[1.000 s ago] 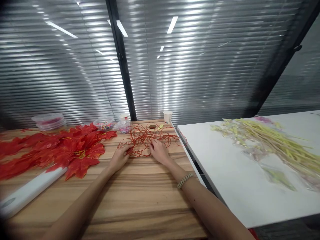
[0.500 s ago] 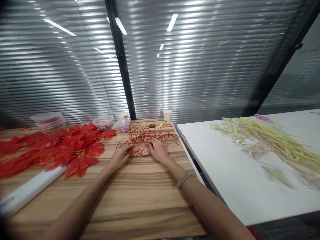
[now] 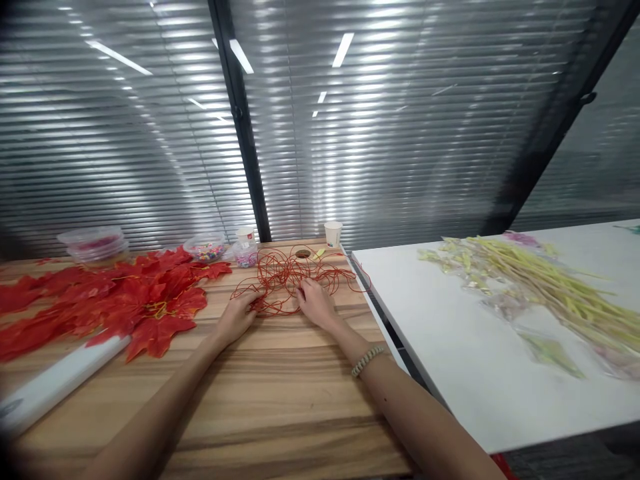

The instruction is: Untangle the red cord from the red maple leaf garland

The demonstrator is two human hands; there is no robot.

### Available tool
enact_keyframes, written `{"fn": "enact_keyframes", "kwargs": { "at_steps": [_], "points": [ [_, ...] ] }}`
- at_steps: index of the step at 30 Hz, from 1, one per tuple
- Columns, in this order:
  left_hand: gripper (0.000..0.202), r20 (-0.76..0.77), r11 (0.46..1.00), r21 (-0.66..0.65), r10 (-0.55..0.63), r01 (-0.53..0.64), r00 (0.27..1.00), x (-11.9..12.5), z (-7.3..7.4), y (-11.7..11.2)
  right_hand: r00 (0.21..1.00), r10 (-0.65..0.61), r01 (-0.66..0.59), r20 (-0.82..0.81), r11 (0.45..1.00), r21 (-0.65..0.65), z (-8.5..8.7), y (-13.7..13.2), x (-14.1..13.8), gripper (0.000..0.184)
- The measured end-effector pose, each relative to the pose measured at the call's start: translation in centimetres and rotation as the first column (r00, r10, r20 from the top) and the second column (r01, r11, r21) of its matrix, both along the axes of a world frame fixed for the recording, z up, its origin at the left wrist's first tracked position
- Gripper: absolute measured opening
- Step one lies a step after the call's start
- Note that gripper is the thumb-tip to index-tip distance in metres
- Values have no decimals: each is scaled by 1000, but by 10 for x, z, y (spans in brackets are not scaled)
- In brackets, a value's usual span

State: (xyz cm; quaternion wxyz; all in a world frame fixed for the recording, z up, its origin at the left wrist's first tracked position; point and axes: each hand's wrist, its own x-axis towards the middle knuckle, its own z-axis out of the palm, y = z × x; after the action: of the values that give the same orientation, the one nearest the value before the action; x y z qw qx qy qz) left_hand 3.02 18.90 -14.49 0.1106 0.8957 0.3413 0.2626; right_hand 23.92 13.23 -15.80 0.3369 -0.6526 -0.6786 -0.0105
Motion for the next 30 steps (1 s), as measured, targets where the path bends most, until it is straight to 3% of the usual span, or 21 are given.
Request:
{"fn": "enact_keyframes", "kwargs": {
  "at_steps": [12,19,30],
  "points": [
    [48,16,1000,-25,2,-2,1000,-1,1,0,1000,-6,6,-4,1000,-2,-1,1,1,16],
    [46,208,998,-59,26,-14,978,-1,3,1,1000,7,-7,-24,1000,0,-1,1,2,15],
    [29,526,973,-231,136,-12,840,4,6,4,999,19,-17,-50,999,51,-2,2,2,15]
  ]
}}
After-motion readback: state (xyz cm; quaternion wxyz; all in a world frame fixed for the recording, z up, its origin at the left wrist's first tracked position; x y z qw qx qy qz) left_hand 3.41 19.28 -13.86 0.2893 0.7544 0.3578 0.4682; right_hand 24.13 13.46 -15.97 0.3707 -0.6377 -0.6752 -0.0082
